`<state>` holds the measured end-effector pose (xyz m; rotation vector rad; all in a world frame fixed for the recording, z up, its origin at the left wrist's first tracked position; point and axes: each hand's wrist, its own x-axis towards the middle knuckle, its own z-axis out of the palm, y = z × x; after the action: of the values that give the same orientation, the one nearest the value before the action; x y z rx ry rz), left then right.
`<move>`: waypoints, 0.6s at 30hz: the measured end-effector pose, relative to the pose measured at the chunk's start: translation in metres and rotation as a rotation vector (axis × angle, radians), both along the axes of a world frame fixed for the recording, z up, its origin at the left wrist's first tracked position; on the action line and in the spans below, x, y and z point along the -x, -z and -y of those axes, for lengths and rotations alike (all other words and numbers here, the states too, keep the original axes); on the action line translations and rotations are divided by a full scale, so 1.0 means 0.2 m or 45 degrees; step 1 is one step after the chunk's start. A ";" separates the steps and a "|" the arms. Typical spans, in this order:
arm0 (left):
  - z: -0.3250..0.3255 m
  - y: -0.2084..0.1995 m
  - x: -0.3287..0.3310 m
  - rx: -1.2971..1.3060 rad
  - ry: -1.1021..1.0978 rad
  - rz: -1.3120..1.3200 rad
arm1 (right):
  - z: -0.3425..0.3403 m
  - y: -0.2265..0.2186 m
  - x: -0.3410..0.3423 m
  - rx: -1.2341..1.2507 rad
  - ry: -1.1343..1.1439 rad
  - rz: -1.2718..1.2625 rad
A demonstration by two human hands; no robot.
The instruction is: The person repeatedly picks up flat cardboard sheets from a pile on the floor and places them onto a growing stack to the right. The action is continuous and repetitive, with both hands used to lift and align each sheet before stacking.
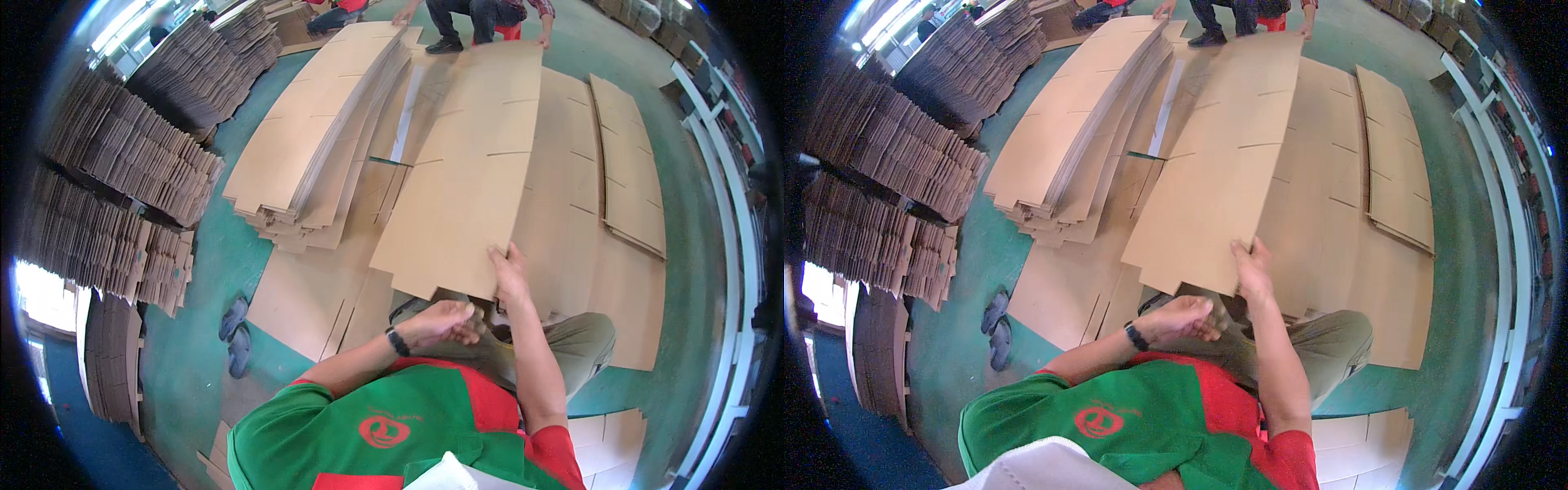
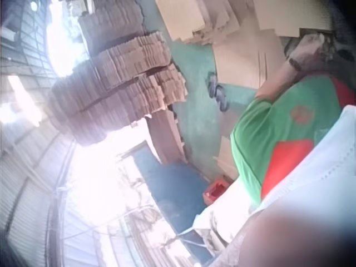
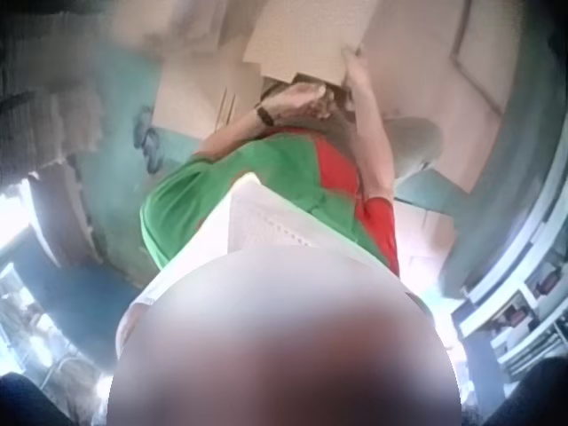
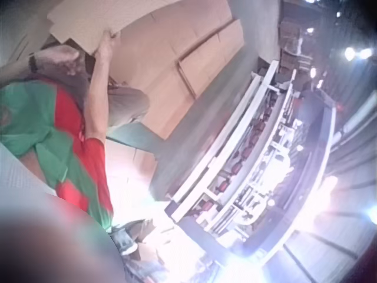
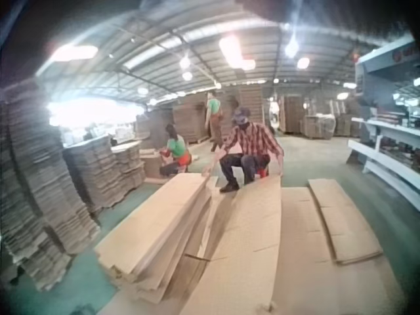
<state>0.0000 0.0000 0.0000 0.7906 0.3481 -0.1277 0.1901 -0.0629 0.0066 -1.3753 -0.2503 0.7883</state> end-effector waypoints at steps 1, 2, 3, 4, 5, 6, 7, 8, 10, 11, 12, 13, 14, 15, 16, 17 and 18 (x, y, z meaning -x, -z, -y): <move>-0.03 -0.03 0.02 -0.160 0.062 0.013 | 0.07 -0.02 -0.04 0.006 0.034 0.020; -0.07 -0.05 0.03 -0.284 0.116 0.068 | 0.14 -0.06 -0.10 0.000 0.041 0.034; -0.16 -0.05 0.03 -0.544 -0.082 0.080 | 0.22 -0.10 -0.15 0.058 0.083 0.043; -0.27 -0.05 0.03 -0.789 -0.265 -0.124 | 0.32 -0.15 -0.22 0.077 0.053 0.088; -0.36 -0.04 0.01 -1.090 -0.561 -0.118 | 0.43 -0.23 -0.28 0.146 0.058 0.125; -0.45 -0.02 -0.01 -1.407 -0.847 -0.107 | 0.51 -0.31 -0.35 0.171 0.035 0.116; -0.54 0.00 -0.04 -1.417 -0.875 -0.224 | 0.59 -0.39 -0.41 0.256 0.064 0.100; -0.60 0.03 -0.07 -1.410 -0.868 -0.372 | 0.68 -0.46 -0.44 0.277 0.066 0.197; -0.58 0.14 -0.18 -0.977 -0.841 -0.425 | 0.89 -0.60 -0.52 0.396 0.088 0.284; -0.51 0.20 -0.25 -0.855 -0.723 -0.434 | 1.00 -0.68 -0.56 0.411 0.044 0.301; -0.47 0.25 -0.33 -0.732 -0.601 -0.480 | 1.08 -0.73 -0.60 0.389 0.022 0.270; -0.42 0.28 -0.41 -0.613 -0.484 -0.554 | 1.15 -0.77 -0.64 0.333 -0.021 0.252; -0.37 0.31 -0.46 -0.374 -0.336 -0.423 | 1.21 -0.79 -0.64 0.349 -0.018 0.210; -0.31 0.33 -0.52 -0.284 -0.305 -0.326 | 1.28 -0.82 -0.65 0.359 -0.019 0.175; -0.24 0.35 -0.58 -0.189 -0.280 -0.238 | 1.35 -0.83 -0.65 0.362 -0.026 0.113; -0.18 0.38 -0.63 -0.092 -0.255 -0.164 | 1.42 -0.81 -0.66 0.404 -0.020 0.150; -0.14 0.40 -0.68 -0.042 -0.271 -0.165 | 1.47 -0.79 -0.66 0.437 -0.012 0.171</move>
<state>0.1354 0.0288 -0.0798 0.7746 0.5557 0.0265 0.3219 -0.3576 0.1643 -1.7551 -0.2333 0.7710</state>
